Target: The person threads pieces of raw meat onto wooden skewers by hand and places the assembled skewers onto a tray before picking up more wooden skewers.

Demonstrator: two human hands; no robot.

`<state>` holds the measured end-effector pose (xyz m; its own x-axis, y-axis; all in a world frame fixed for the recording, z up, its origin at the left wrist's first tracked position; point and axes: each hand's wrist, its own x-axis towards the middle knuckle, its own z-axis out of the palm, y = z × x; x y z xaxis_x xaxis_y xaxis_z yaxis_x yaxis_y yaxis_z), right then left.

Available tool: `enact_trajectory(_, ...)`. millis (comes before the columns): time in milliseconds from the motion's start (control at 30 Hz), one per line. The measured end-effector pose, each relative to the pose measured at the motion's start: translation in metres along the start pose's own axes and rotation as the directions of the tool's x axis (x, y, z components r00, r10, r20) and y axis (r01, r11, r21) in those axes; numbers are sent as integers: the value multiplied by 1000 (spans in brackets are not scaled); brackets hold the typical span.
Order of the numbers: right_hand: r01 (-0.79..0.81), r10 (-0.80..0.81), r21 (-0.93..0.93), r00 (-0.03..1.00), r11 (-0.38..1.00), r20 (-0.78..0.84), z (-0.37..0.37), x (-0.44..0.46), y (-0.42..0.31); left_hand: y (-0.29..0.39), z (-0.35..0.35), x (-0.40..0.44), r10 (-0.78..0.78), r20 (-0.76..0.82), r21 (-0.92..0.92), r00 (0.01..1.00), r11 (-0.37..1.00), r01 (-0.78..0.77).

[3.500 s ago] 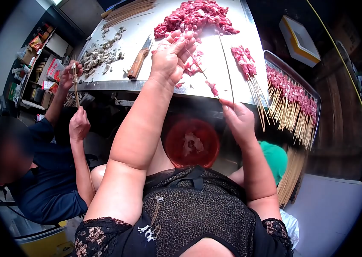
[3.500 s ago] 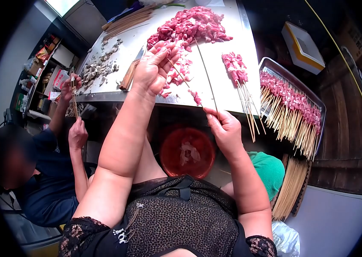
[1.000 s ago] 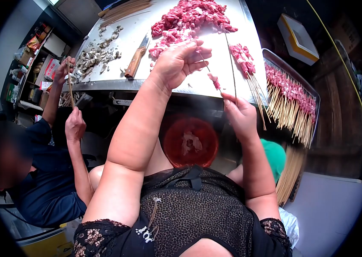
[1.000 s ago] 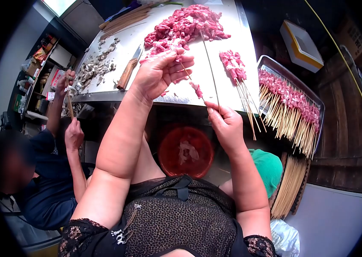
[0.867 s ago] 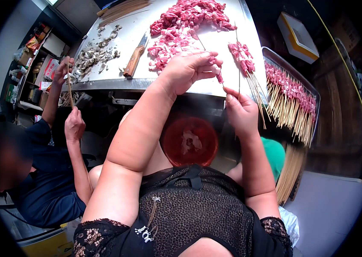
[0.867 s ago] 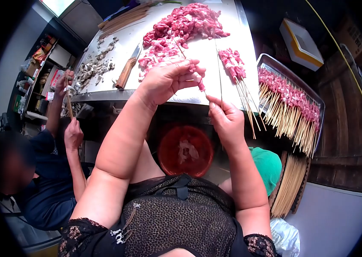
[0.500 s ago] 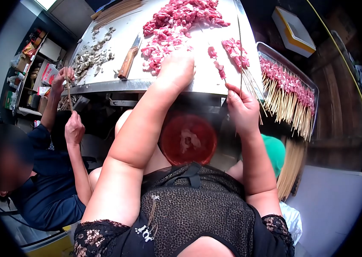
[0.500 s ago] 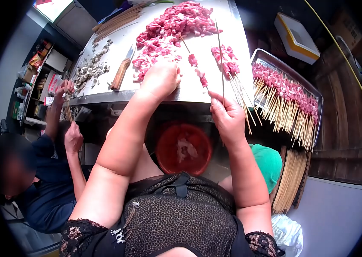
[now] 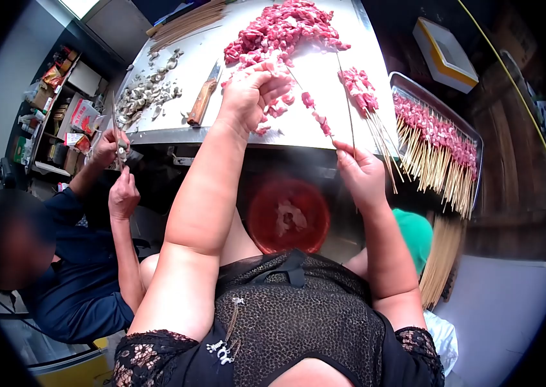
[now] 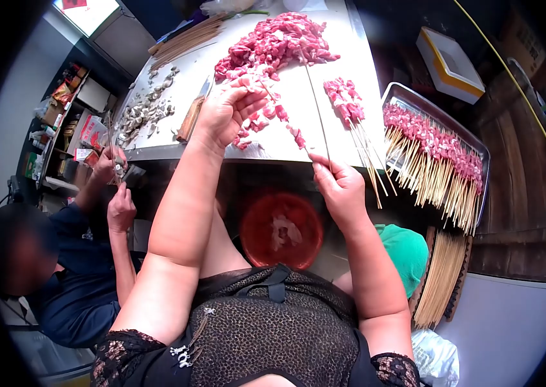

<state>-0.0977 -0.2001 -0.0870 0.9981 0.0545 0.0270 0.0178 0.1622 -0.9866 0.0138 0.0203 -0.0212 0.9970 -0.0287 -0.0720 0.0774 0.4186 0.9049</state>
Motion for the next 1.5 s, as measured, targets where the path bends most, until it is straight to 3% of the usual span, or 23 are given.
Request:
enact_trajectory(67,1,-1,-35,1000,999,2,2,0,1,-1,-3,1,16,50,-112,999,994,-11)
enact_trajectory(233,18,-18,4,997,1000,-75,2,-3,-7,7,-3,-2,58,9,-81,998,995,-57)
enact_trajectory(300,39,-37,20,995,999,-91,1,-2,-4,5,4,-5,95,111,388,989,912,-131)
enact_trajectory(333,58,-54,42,994,997,-97,0,-2,-3,4,6,-9,37,206,464,978,876,-131)
enact_trajectory(367,76,-69,64,992,995,-104,0,-2,-2,-5,7,-5,82,277,489,957,845,-215)
enact_trajectory(433,81,-73,65,992,995,-107,-2,-2,-1,-7,10,1,142,214,495,966,837,-233)
enact_trajectory(500,90,-82,68,991,994,-109,-3,-1,-1,-3,12,9,217,151,625,965,735,-263)
enact_trajectory(567,99,-93,55,990,994,-110,-3,-1,-2,2,18,4,237,137,890,962,397,-225)
enact_trajectory(633,91,-84,64,990,994,-111,-3,0,-1,-4,20,5,125,183,977,975,82,-194)
enact_trajectory(667,84,-76,75,991,994,-110,-4,0,-1,-8,22,3,136,229,965,964,-161,-207)
enact_trajectory(700,82,-73,74,991,994,-112,-4,0,0,-11,21,4,133,230,965,964,-160,-208)
enact_trajectory(767,66,-57,90,993,994,-104,-5,0,0,-17,18,7,224,280,915,933,-357,-189)
enact_trajectory(833,68,-61,69,993,995,-98,-5,-1,0,-15,23,6,234,291,903,928,-389,-185)
enact_trajectory(900,66,-61,52,994,996,-92,-5,-2,0,-11,23,6,134,174,949,976,-286,-130)
enact_trajectory(933,82,-78,37,993,996,-90,-5,-3,-1,-7,22,4,154,99,991,983,74,-111)
enact_trajectory(967,98,-96,23,992,995,-86,-5,-3,-2,-2,19,1,146,20,902,989,424,-81)
enact_trajectory(1033,87,-84,41,994,995,-76,-5,-3,1,5,5,14,138,59,593,989,792,-147)
enact_trajectory(1100,81,-77,59,995,995,-61,-3,-3,1,11,-1,7,112,-59,490,992,869,-69)
enact_trajectory(1233,58,-59,-37,998,998,-33,1,-2,0,7,-8,8,46,-35,213,998,976,-38)
enact_trajectory(1367,64,-67,-113,997,992,-24,4,-3,0,8,-10,10,-12,-43,122,999,992,17)
enact_trajectory(1500,48,-51,-76,998,996,-42,2,-1,2,14,-4,7,-24,-78,103,997,994,32)
